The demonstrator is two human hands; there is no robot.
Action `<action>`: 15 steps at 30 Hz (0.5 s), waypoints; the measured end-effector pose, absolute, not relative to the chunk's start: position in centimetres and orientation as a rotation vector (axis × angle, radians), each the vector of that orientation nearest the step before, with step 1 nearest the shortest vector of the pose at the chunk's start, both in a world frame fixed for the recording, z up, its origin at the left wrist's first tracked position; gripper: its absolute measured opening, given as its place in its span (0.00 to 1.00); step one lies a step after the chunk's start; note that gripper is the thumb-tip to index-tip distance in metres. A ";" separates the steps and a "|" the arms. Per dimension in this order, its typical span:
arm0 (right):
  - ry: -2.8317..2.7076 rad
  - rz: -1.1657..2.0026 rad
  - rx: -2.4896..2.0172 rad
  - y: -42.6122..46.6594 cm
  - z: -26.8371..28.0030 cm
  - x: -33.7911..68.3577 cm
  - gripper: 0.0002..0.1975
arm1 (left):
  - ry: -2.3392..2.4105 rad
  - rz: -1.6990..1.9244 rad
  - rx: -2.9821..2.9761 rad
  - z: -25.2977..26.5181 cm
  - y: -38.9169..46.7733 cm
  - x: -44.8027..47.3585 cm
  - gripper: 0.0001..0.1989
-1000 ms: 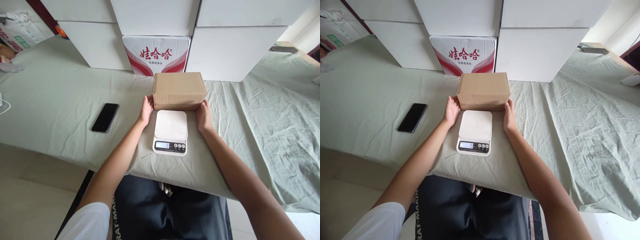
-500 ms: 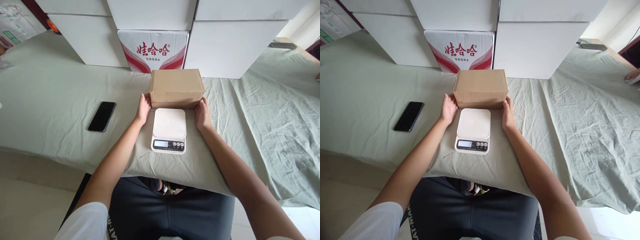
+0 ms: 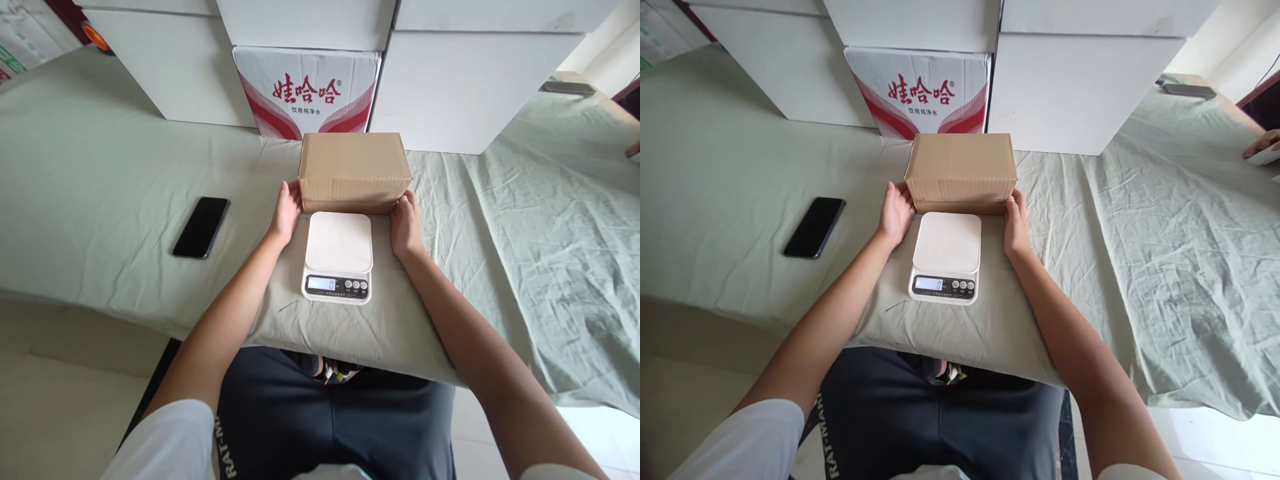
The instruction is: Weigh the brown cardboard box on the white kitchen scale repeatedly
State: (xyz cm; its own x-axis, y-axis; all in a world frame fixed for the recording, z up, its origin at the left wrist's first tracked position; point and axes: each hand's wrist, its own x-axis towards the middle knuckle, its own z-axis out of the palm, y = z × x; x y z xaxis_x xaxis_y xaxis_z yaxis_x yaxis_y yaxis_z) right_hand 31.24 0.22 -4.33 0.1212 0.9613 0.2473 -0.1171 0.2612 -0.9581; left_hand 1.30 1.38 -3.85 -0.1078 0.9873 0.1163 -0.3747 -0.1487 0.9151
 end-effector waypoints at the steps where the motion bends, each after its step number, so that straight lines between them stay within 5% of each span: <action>1: -1.149 1.004 -0.972 0.2 -4.3 31.2 0.23 | 0.904 1.531 0.960 -3.9 1.4 1.3 0.34; 15: -1.137 1.025 -0.982 -0.1 -3.8 31.1 0.24 | 0.909 1.534 0.944 -3.6 1.1 1.4 0.35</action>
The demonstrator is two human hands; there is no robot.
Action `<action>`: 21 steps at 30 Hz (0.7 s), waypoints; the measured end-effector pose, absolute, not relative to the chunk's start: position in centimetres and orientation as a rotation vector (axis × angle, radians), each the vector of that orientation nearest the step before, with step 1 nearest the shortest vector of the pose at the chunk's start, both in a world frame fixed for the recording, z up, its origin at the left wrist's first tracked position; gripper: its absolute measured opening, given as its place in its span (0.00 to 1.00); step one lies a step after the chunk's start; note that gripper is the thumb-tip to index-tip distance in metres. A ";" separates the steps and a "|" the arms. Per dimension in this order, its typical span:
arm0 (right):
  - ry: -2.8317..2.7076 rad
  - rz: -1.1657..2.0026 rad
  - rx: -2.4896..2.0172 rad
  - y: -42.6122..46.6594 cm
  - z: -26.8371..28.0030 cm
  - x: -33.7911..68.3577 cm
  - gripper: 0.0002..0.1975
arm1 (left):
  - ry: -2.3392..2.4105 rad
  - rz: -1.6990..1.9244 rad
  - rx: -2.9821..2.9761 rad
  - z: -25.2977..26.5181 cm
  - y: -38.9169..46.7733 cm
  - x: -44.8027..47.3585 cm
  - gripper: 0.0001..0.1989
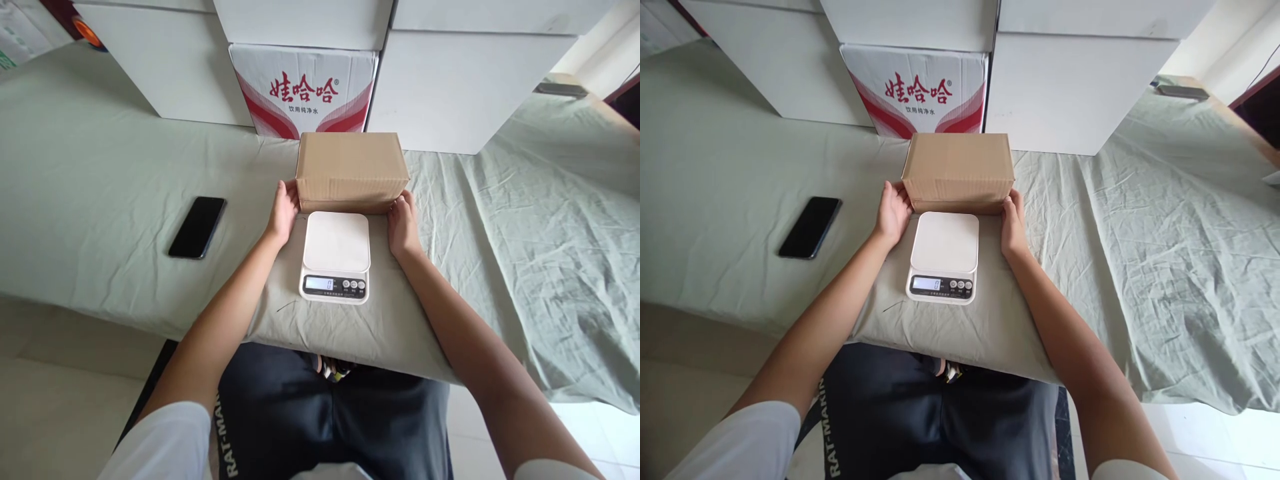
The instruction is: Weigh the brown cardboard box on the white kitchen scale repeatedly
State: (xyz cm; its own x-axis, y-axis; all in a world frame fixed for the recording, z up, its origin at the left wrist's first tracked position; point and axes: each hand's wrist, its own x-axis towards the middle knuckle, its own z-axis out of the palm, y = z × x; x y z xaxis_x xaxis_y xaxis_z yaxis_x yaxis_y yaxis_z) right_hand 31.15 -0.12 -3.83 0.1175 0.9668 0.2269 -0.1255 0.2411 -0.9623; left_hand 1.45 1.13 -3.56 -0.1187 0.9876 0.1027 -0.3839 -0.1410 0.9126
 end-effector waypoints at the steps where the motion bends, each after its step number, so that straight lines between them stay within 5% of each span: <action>1: -1.137 1.029 -0.984 -0.2 -3.7 31.1 0.24 | 0.913 1.533 0.948 -3.6 1.1 1.4 0.35; 21: -1.149 1.001 -1.025 -0.9 -3.1 30.7 0.23 | 0.958 1.527 0.959 -3.6 1.1 1.7 0.39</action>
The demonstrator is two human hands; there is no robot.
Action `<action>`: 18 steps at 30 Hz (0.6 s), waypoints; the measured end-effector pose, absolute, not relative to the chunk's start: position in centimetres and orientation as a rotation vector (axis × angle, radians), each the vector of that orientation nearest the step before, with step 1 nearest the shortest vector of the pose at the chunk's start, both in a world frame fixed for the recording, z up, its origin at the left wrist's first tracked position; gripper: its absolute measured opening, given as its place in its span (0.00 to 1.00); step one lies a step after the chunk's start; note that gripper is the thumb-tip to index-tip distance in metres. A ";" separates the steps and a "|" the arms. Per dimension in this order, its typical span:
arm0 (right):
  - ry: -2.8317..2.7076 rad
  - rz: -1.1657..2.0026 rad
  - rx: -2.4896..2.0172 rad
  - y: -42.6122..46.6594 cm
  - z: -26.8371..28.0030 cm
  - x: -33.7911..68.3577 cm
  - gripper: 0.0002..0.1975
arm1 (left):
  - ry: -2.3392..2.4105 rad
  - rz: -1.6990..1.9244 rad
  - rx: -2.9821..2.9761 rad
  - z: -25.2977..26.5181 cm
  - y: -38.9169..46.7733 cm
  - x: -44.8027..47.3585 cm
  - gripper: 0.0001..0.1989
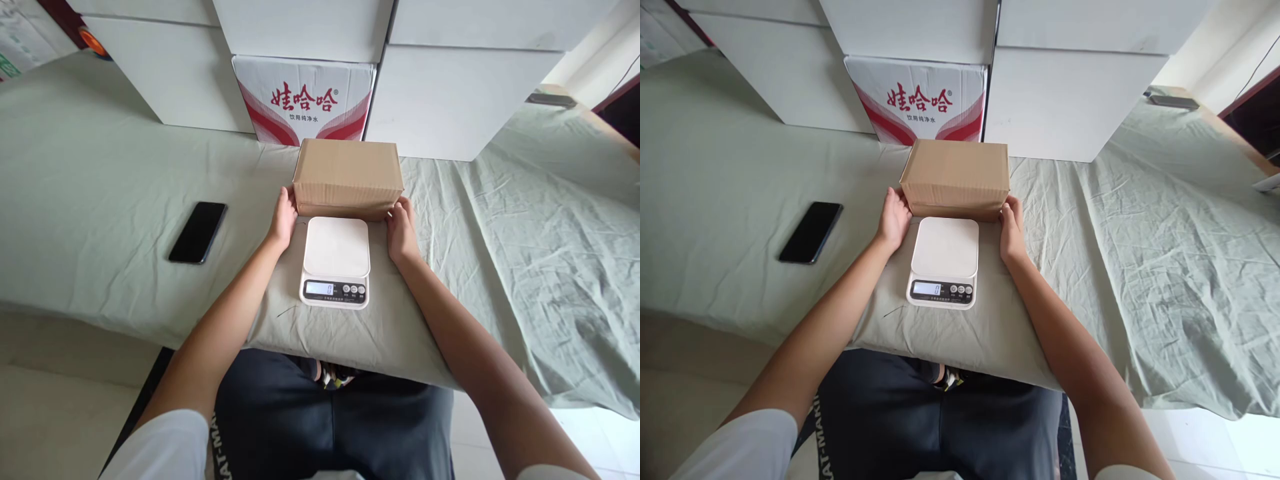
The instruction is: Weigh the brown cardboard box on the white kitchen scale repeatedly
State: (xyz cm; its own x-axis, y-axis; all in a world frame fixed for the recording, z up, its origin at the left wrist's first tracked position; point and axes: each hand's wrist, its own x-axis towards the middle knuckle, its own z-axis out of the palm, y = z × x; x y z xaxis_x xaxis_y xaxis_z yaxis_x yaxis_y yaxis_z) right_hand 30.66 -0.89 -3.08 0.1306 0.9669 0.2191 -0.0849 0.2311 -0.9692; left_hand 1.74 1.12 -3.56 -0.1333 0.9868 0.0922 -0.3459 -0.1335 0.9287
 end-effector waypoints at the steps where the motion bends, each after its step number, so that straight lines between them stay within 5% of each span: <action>1: -1.134 1.002 -1.022 -0.9 -3.1 30.6 0.22 | 0.961 1.521 0.968 -3.6 1.2 1.7 0.39; 11: -1.089 0.846 -1.073 -0.9 -3.4 30.9 0.16 | 1.003 1.537 1.030 -3.7 1.0 0.8 0.39; 18: -1.212 0.949 -1.009 -1.0 -3.1 31.1 0.23 | 0.978 1.424 1.064 -3.3 0.7 0.8 0.39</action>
State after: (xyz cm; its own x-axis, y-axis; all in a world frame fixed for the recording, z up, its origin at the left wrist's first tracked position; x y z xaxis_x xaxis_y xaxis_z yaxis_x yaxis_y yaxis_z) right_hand 31.10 -0.96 -3.15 0.1136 0.9541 0.2770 -0.0398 0.2829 -0.9583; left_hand 0.75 0.72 -3.32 -0.0460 0.9941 0.0984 -0.2648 -0.1072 0.9583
